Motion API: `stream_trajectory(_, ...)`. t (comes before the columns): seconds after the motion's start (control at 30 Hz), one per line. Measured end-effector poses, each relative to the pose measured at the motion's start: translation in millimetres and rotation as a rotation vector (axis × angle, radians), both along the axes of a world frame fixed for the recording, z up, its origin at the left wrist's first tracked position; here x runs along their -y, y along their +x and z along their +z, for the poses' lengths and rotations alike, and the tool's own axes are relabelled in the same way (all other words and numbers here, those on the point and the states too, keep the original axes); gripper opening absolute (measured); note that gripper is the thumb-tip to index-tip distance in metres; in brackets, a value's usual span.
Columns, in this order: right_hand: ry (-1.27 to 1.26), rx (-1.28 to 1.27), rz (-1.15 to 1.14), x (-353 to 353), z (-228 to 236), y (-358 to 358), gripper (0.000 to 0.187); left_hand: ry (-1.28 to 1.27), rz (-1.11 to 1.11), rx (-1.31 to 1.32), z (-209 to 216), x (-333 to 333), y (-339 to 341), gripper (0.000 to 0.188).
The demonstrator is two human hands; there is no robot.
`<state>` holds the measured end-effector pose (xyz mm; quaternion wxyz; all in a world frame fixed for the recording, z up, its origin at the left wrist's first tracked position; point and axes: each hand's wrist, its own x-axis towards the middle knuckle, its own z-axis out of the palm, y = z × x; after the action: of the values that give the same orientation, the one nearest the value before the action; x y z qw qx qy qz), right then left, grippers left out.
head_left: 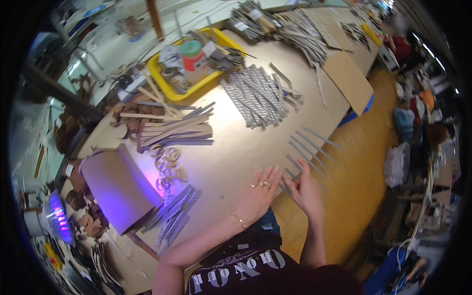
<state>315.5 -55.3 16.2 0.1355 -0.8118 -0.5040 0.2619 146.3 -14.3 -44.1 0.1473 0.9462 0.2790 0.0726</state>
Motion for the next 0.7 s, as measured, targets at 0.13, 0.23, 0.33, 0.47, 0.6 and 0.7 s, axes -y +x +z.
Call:
stream_trajectory(0.13,-0.085,0.12,-0.023,28,0,12,0.073,-0.021,0.044,-0.057,0,9,8,0.058)
stream_trajectory(0.23,-0.13,0.485,0.019,40,18,15,0.077,-0.053,0.044,-0.048,2,11,13,0.061)
stream_trajectory(0.33,0.005,0.433,-0.119,33,59,15,0.069,-0.131,0.027,0.077,8,6,6,0.063)
stream_trajectory(0.47,0.506,0.057,-0.02,-33,78,-24,0.043,-0.23,0.088,0.289,22,-2,-19,0.058)
stream_trajectory(0.6,0.649,-0.172,0.615,-139,53,-108,0.026,-0.198,0.374,0.377,34,-2,-70,0.047)
stream_trajectory(0.7,0.696,0.011,0.839,-215,24,-196,0.019,-0.167,0.584,0.531,46,4,-110,0.035)
